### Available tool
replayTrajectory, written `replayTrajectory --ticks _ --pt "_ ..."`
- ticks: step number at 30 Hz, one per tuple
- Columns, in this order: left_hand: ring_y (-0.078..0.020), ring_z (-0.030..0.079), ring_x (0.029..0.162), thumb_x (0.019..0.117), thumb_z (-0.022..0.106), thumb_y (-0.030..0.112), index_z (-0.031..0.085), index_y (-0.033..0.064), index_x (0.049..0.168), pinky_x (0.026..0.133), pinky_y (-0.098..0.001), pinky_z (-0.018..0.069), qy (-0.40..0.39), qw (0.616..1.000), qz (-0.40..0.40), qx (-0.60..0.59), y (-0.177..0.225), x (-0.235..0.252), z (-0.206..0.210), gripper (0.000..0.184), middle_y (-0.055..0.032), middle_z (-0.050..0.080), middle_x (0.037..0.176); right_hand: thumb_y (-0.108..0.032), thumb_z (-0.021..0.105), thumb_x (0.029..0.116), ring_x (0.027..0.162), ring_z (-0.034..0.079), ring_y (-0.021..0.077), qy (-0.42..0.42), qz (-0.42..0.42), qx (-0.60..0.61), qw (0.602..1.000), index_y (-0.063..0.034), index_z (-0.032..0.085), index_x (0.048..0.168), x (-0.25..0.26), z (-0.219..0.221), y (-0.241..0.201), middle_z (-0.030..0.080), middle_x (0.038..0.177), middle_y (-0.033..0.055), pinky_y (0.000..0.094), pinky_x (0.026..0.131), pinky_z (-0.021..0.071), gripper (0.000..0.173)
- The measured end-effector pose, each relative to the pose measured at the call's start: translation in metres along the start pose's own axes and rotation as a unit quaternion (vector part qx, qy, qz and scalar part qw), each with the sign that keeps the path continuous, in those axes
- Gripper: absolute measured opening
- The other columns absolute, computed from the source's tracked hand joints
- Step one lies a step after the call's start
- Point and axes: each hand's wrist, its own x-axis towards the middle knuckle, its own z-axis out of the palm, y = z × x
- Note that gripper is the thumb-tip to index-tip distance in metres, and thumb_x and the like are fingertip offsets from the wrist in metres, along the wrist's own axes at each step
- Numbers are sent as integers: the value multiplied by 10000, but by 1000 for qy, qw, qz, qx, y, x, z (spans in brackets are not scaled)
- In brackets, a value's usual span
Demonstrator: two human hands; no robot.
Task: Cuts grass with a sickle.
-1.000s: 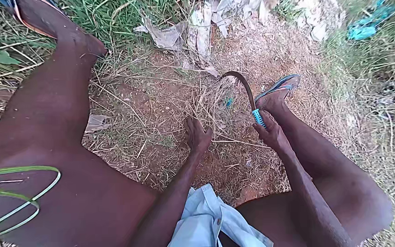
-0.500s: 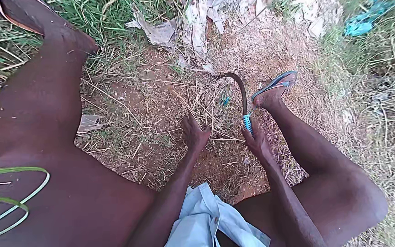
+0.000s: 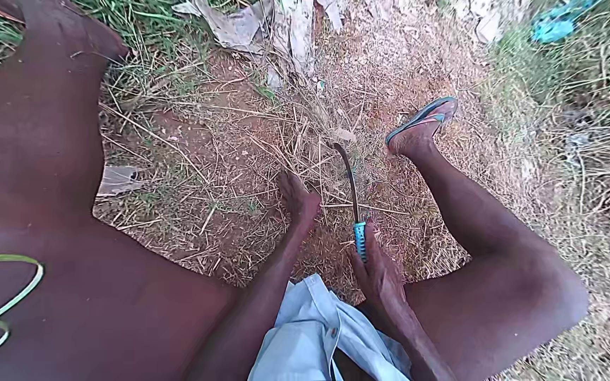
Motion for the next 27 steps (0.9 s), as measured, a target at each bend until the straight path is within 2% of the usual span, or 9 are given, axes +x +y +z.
replayTrajectory --ticks 4,10,12,13,16,19,22,24,27 --pt "-428 205 1542 987 642 388 180 -9 1611 1215 -620 228 8 994 32 -105 -11 2 -2 872 -265 158 1678 -278 569 1003 903 727 351 -9 -55 30 998 47 404 1533 -19 2 4 711 1138 213 532 787 587 643" --pt "-360 452 1390 984 593 134 182 31 1609 1114 -531 408 5 953 30 -300 -9 0 -17 755 -260 390 1560 -275 568 994 785 707 246 -56 -97 118 987 49 430 1514 -29 0 11 729 993 148 450 726 594 628" --pt "-310 505 1311 1011 527 108 187 62 1601 1037 -504 467 4 941 13 -337 -10 1 -24 682 -224 417 1534 -252 570 991 792 708 226 -82 -99 156 979 48 417 1522 -30 -1 9 731 1010 154 436 739 594 629" --pt "-291 495 1330 1041 489 131 202 53 1596 1064 -489 451 10 939 12 -344 -12 4 -27 629 -217 415 1540 -248 568 997 808 707 205 -95 -99 177 974 46 405 1528 -29 -2 9 728 1038 150 416 759 596 628" --pt "-244 518 1342 1052 484 116 334 -18 1537 1133 -415 433 62 945 30 -321 -20 19 -38 525 -219 499 1473 -237 571 1005 844 701 161 -129 -107 231 958 40 385 1538 -24 -1 9 718 1100 142 373 793 596 628" --pt "-312 521 1350 1021 553 120 330 14 1564 1124 -491 426 81 964 41 -250 -21 30 -56 596 -231 504 1488 -230 565 1015 657 623 121 -165 -102 284 939 25 354 1557 -13 1 8 697 976 102 334 627 572 635" --pt "-263 528 1352 1027 539 96 381 2 1542 1144 -431 414 105 970 21 -217 -14 44 -60 547 -216 528 1474 -244 567 1016 607 603 126 -174 -89 286 938 -12 351 1572 3 1 11 689 917 78 338 585 562 639" --pt "-319 501 1388 1045 472 72 393 0 1533 1157 -497 398 107 984 6 -145 -19 54 -52 499 -238 504 1497 -265 562 1025 577 589 121 -173 -75 290 938 -32 353 1575 12 -3 14 677 889 56 331 551 555 632" --pt "-369 520 1362 1039 500 88 433 12 1509 1118 -567 419 98 991 -24 -88 -19 60 -49 481 -244 526 1470 -288 565 1023 574 583 97 -150 -89 276 945 -20 362 1567 12 -24 22 675 882 37 305 541 550 639"
